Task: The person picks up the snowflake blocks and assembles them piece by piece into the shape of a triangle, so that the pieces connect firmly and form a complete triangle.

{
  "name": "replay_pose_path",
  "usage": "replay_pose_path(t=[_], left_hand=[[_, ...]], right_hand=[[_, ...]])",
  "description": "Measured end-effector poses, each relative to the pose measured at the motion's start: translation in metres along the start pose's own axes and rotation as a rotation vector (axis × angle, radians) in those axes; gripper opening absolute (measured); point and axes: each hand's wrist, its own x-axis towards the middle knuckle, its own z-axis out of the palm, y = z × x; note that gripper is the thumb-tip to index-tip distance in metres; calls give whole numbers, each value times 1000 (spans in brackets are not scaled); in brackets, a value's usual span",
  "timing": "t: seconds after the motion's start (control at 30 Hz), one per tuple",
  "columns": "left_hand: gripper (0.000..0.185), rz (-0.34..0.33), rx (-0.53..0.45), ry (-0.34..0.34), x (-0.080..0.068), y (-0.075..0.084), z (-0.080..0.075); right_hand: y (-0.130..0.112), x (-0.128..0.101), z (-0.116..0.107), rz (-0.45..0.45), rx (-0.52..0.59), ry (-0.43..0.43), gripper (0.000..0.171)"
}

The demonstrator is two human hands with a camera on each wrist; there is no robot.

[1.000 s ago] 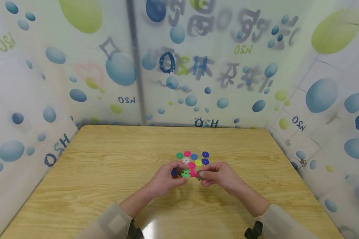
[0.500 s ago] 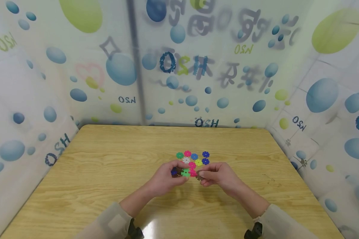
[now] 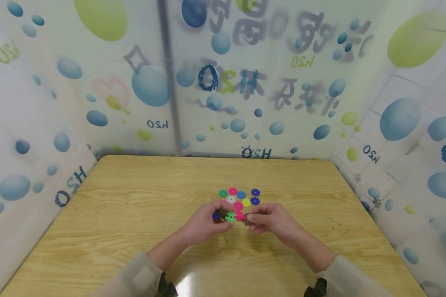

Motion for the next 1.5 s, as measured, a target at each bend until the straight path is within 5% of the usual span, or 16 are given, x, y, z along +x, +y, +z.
replay_pose_path(t=[0.3,0.53,0.9,1.17,1.5], left_hand=[[45,-17,68,24,3,0,1],[82,-81,-113,172,5,5,1],[65,-49,-135,203,8,7,4],[63,-57,-292,170,7,3,6],[62,-61,-319,169,5,-2,2]], right_hand=[[11,-4,1,10,42,-84,20],[14,-5,5,8,66,-88,20],[20,-5,20,52,86,-51,21],[20,-7,28,31,22,-81,31],[20,13,-19,21,-106,38,44]])
